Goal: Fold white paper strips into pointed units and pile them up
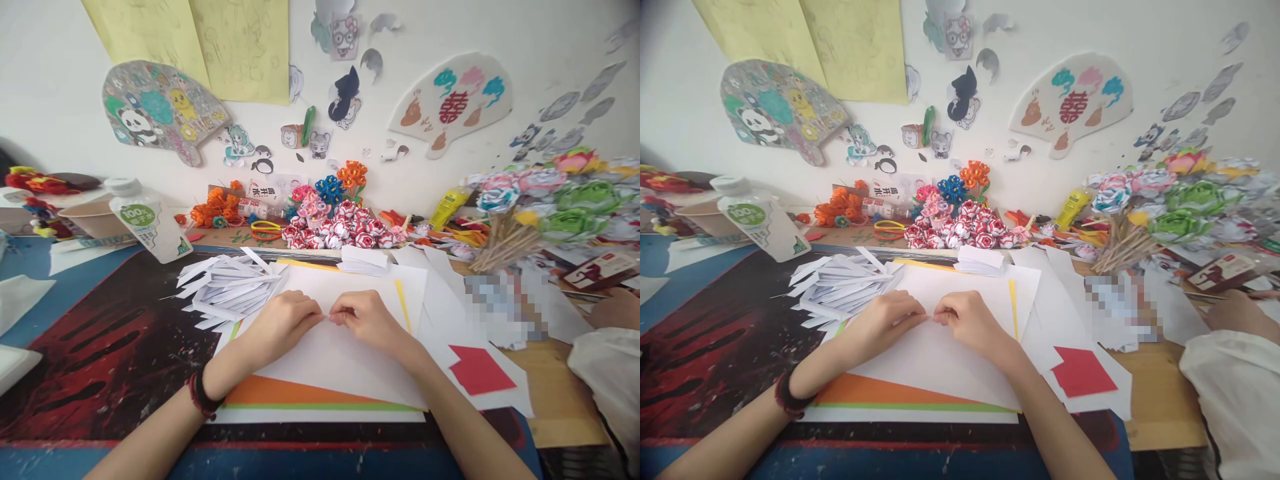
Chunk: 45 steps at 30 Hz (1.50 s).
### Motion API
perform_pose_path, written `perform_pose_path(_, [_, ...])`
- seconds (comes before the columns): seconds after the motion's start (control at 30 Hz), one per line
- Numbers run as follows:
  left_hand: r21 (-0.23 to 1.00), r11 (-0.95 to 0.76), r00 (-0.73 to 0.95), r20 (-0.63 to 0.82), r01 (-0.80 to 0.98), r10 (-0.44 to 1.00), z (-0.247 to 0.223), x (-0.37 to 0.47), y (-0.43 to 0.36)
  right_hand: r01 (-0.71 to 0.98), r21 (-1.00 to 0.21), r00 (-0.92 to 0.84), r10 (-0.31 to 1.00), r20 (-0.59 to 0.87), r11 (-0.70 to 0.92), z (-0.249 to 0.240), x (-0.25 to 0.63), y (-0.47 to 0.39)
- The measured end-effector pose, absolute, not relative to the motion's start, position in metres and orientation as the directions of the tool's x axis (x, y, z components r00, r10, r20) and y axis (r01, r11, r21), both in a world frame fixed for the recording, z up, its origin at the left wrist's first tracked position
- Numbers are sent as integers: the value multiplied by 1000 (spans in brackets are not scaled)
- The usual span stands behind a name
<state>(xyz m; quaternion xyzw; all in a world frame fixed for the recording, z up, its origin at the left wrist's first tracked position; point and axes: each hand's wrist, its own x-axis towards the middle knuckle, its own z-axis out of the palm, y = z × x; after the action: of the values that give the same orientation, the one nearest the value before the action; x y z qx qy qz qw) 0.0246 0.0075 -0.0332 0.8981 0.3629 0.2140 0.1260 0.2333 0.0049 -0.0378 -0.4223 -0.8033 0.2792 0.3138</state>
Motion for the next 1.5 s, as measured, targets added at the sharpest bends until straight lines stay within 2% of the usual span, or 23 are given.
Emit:
perform_pose_path(0.1, [481, -635, 591, 264, 605, 763, -30, 23, 8, 500, -730, -412, 870, 272, 466, -40, 233, 6])
perform_pose_path(0.23, [511, -588, 529, 274, 627, 803, -28, 22, 9, 498, -742, -394, 879, 267, 449, -42, 232, 7])
perform_pose_path(0.37, [579, -548, 528, 225, 604, 819, -26, 15, 15, 489, -754, -386, 884, 265, 439, -43, 234, 11])
perform_pose_path(0.5, [563, -523, 497, 215, 640, 841, -23, 11, 18, 512, -772, -327, 917, 230, 376, -45, 237, 14])
perform_pose_path(0.63, [559, -519, 466, 249, 647, 849, -22, 15, 15, 512, -775, -253, 927, 276, 370, -45, 235, 16])
perform_pose_path(0.9, [551, -521, 414, 317, 652, 853, -21, -1, 26, 370, -846, -254, 918, 306, 384, -48, 245, 31])
perform_pose_path(1.0, [469, -471, 284, 416, 747, 864, -12, -21, 32, 478, -789, -84, 914, 397, 386, -47, 258, 40])
perform_pose_path(1.1, [264, -432, 243, 531, 862, 812, -4, -43, 36, 718, -599, 23, 848, 530, 355, -44, 270, 50])
perform_pose_path(1.17, [95, -398, 278, 571, 912, 773, -1, -56, 38, 844, -447, -17, 849, 528, 295, -40, 275, 58])
perform_pose_path(1.23, [-46, -364, 324, 564, 930, 759, -1, -65, 40, 920, -324, -64, 899, 433, 222, -38, 280, 69])
perform_pose_path(1.37, [-223, -265, 346, 583, 938, 735, -4, -73, 41, 934, -309, -57, 927, 371, 181, -37, 288, 88])
perform_pose_path(1.5, [-227, -263, 347, 635, 938, 690, -3, -65, 38, 933, -324, -29, 927, 373, 159, -35, 296, 93])
